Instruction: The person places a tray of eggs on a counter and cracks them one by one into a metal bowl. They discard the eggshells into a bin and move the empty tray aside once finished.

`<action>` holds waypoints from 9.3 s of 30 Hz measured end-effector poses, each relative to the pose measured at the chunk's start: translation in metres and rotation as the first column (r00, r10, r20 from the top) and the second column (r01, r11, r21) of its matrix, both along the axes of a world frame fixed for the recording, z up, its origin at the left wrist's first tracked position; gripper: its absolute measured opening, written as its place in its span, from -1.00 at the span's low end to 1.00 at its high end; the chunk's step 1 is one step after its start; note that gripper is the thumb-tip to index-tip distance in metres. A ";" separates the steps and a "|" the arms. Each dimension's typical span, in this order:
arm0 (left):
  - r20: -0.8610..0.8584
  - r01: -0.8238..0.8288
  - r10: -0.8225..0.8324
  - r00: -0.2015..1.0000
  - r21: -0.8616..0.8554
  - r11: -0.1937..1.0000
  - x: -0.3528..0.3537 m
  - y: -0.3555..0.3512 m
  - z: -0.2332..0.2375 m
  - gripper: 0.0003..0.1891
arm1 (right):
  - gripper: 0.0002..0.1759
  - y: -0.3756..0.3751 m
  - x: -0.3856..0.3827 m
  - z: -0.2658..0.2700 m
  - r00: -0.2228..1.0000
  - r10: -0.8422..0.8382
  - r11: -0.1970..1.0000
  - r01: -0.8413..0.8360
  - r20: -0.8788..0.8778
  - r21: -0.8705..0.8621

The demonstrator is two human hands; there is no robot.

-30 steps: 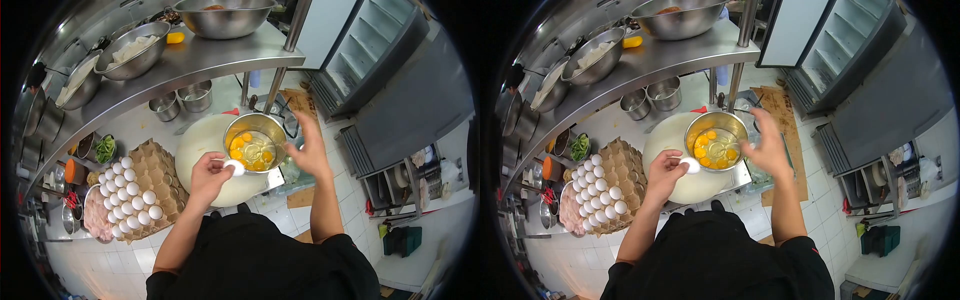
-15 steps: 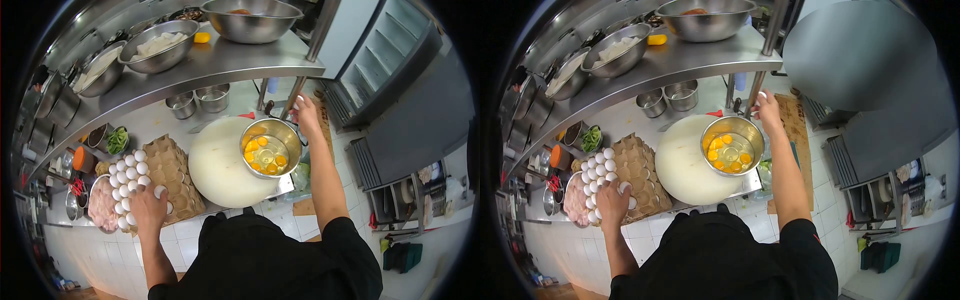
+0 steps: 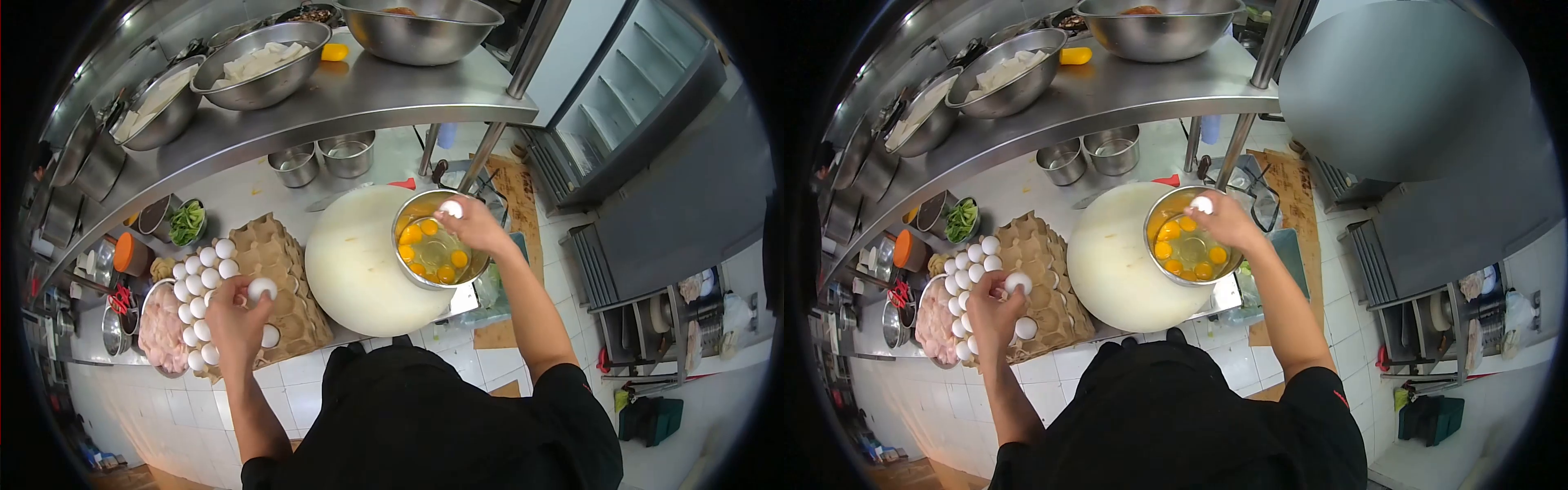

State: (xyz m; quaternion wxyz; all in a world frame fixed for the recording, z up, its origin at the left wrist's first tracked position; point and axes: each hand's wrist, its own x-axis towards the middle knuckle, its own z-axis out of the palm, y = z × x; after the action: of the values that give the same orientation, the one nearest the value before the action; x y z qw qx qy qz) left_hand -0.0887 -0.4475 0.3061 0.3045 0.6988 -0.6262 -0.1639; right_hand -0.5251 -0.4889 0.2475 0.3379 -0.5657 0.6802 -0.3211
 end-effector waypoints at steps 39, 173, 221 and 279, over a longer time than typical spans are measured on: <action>-0.811 0.374 -0.136 0.569 0.109 0.921 -0.126 0.030 -0.077 -0.68 | -0.43 0.041 0.029 0.027 0.846 -0.044 0.930 0.228 -0.532 0.287; 0.566 0.135 -0.044 0.824 -0.120 0.984 0.053 0.029 -0.052 -0.47 | -0.54 -0.041 -0.074 -0.013 0.558 -0.207 0.845 0.515 0.804 -0.141; 0.376 0.131 -0.057 0.925 -0.175 0.976 0.062 -0.027 -0.048 -0.59 | -0.56 0.002 -0.031 0.016 0.726 -0.112 0.971 0.225 0.679 -0.080; -0.465 0.316 -0.348 0.814 -0.149 0.937 -0.103 -0.054 -0.043 -0.61 | -0.39 0.001 0.022 0.002 0.951 -0.206 0.677 -0.032 -0.231 -0.735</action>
State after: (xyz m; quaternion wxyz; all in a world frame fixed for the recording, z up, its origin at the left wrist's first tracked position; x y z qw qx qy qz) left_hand -0.1916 -0.5016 0.2634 0.4408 0.5048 -0.6469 -0.3637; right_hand -0.5033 -0.4883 0.2499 -0.0372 -0.6611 0.5639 -0.4936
